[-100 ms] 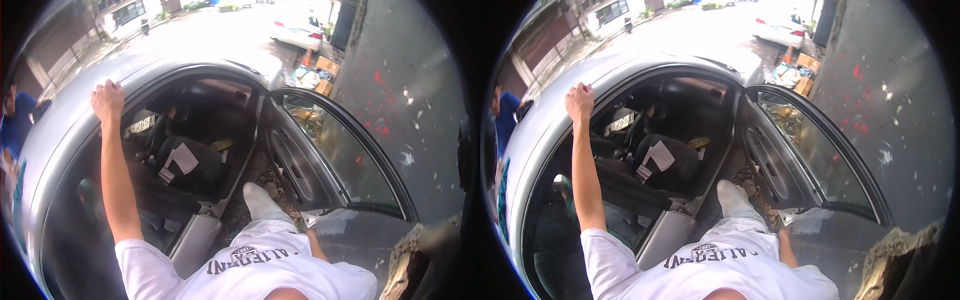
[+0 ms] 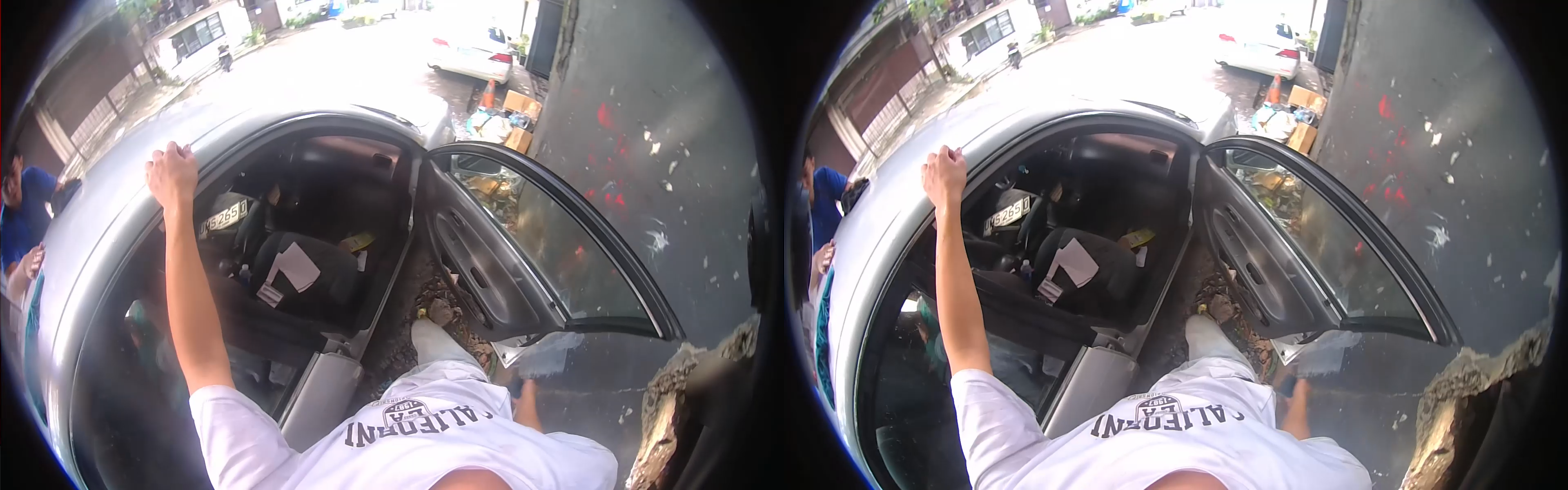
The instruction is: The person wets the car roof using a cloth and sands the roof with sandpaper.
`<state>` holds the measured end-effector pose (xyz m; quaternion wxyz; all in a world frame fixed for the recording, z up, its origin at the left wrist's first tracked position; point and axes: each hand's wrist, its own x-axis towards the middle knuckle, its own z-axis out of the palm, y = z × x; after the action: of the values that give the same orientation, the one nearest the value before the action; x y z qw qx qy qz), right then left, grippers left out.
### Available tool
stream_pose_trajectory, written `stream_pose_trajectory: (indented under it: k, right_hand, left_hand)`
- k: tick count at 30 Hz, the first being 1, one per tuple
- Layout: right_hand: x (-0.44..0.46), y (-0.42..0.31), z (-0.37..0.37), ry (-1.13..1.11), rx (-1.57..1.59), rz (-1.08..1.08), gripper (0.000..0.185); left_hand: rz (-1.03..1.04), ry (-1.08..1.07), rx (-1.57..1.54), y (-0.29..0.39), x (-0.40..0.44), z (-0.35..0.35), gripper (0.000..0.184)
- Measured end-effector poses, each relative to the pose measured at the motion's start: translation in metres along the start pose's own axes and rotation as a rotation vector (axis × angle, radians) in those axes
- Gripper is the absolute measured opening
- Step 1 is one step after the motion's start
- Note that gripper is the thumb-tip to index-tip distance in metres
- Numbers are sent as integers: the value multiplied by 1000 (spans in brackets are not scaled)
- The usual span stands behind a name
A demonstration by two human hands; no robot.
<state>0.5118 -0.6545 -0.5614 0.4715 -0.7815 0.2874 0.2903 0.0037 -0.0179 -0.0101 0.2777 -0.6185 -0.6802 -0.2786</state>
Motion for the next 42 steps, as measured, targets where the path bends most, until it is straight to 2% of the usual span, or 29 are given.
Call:
stream_pose_trajectory:
  k: [1, 2, 3, 4, 7, 8, 10, 12, 15, 18, 19, 21, 24, 26, 27, 30, 32, 34, 36, 38, 42]
  right_hand:
    - [56, 11, -12, 110, -79, -147, 52]
    - [13, -16, -15, 152, 112, -483, 53]
    - [11, -44, -16, 340, 44, -646, 55]
    - [5, -74, -25, 340, 75, -779, 60]
    - [-53, -153, -55, 261, 142, -1095, 65]
    - [-80, -169, -62, 270, 154, -1094, 65]
    - [-135, -201, -63, 257, 241, -1250, 65]
    - [-129, -220, -68, 315, 258, -1286, 65]
    - [-161, -236, -91, 98, 14, -1268, 48]
    - [-164, -238, -96, 135, -113, -1199, 45]
    - [-158, -236, -93, 111, -126, -1199, 45]
    - [-144, -236, -82, 289, -94, -1239, 42]
    - [-158, -235, -80, 217, -42, -1232, 43]
    - [-162, -222, -80, 223, -143, -1241, 45]
    - [-170, -212, -76, 238, -70, -1457, 46]
    - [-235, -177, -68, -1, -96, -1396, 47]
    - [-297, -151, -57, -57, -244, -1366, 51]
    - [-340, -115, -31, -18, -433, -1429, 57]
    - [-401, -99, -20, -398, -502, -1465, 62]
    - [-431, -79, 10, -499, -520, -1739, 63]
    - [-510, -50, 98, -720, -706, -1783, 73]
  left_hand:
    - [-1, 13, 9, -1, 3, -1, 26]
    - [-3, 26, 18, -1, 7, -1, 26]
    - [-15, 52, 20, 1, 8, 0, 26]
    - [-6, 53, 12, 1, 8, 2, 26]
    - [16, 88, 41, 0, 5, 6, 26]
    - [27, 76, 54, 0, 4, 5, 26]
    - [17, 86, 50, -5, 4, 2, 26]
    - [129, -4, -136, -19, -4, -6, 27]
    - [118, 25, -91, -51, -34, -56, 29]
    - [39, 60, 31, -119, -65, -115, 32]
    - [3, 51, 68, -152, -71, -132, 33]
    - [-48, 68, 128, -236, -84, -159, 34]
    - [-195, 110, 352, -321, -125, -222, 37]
    - [-271, 167, 350, -409, -154, -264, 42]
    - [-232, 241, 402, -432, -160, -264, 45]
    - [-392, 172, 465, -379, -161, -277, 44]
    - [-288, 238, 447, -405, -161, -263, 42]
    - [-312, 264, 463, -395, -162, -266, 40]
    - [-311, 313, 431, -387, -165, -269, 39]
    - [-327, 325, 371, -381, -169, -272, 39]
    - [-339, 389, 296, -388, -173, -270, 37]
